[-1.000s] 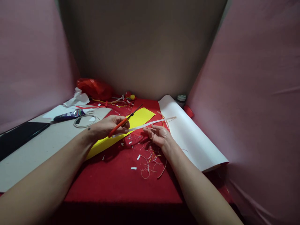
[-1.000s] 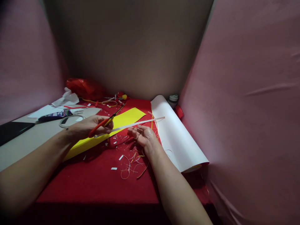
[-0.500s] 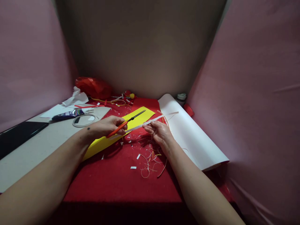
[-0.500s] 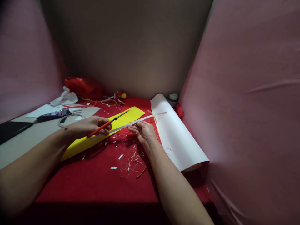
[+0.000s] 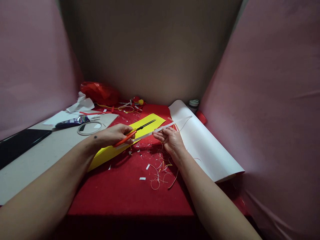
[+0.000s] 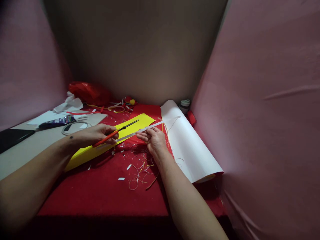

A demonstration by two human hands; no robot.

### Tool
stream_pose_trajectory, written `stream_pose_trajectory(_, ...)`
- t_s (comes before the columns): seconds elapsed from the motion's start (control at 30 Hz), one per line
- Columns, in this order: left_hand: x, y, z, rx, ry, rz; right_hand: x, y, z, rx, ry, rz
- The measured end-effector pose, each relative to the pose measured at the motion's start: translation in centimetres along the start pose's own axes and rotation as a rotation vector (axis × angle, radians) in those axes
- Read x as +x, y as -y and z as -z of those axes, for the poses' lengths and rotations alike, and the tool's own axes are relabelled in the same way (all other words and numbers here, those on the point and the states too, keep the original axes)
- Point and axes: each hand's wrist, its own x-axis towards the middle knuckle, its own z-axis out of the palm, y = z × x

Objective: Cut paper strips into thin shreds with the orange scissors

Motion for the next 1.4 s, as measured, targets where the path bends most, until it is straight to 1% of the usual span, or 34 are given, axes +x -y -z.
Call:
stream_pose_trajectory(0.2,-0.1,-0.1,-0.2,0.024,-0.012,0.011,0.0,-0.1,-0.1,0.002,-0.003,0.026)
stream_pose_trajectory(0.27,0.1,0.0,-0.2,0.024,-0.034,0.023,0.0,-0.1,0.0,-0.002,0.006,0.043)
stream_pose_trajectory(0.3,0.1,0.0,-0.2,0.029,-0.072,0.035,0.0,-0.1,0.0,-0.009,0.012,0.054)
stream_pose_trajectory(0.33,0.2,0.1,-0.2,0.041,-0.137,0.043,0.0,-0.1,0.0,-0.018,0.020,0.064)
stream_pose_trajectory(0.43,0.5,0.2,-0.2,0.086,-0.406,0.029,0.0,-0.2,0.2,-0.046,0.036,0.074)
stream_pose_trajectory(0.47,0.6,0.2,-0.2,0.085,-0.470,0.011,0.1,-0.3,0.2,-0.055,0.042,0.077)
stream_pose_trajectory(0.5,0.6,0.2,-0.2,0.071,-0.504,-0.008,0.1,-0.4,0.3,-0.062,0.049,0.082)
stream_pose_trajectory(0.53,0.6,0.1,-0.3,0.048,-0.513,-0.025,0.2,-0.5,0.4,-0.068,0.056,0.090)
stream_pose_trajectory(0.63,0.5,0.0,-0.6,-0.003,-0.488,-0.061,0.3,-0.7,0.7,-0.076,0.075,0.108)
stream_pose_trajectory(0.8,0.6,-0.2,-1.1,0.016,-0.458,-0.101,0.4,-0.7,0.8,-0.063,0.088,0.115)
stream_pose_trajectory(0.9,0.7,-0.5,-1.6,-0.023,-0.412,-0.066,0.2,-0.5,0.6,-0.055,0.084,0.112)
stream_pose_trajectory(1.03,0.6,-1.5,-2.3,-0.117,-0.358,-0.029,0.0,-0.3,0.4,-0.042,0.096,0.080)
stream_pose_trajectory(1.13,0.4,-2.1,-2.6,-0.164,-0.353,-0.001,-0.2,-0.1,0.2,-0.028,0.101,0.058)
stream_pose_trajectory(1.2,0.4,-2.2,-2.6,-0.153,-0.354,0.018,-0.2,0.1,0.1,-0.016,0.091,0.054)
stream_pose_trajectory(1.4,0.6,-1.7,-2.1,-0.106,-0.365,0.044,-0.1,0.3,0.4,-0.053,0.056,0.051)
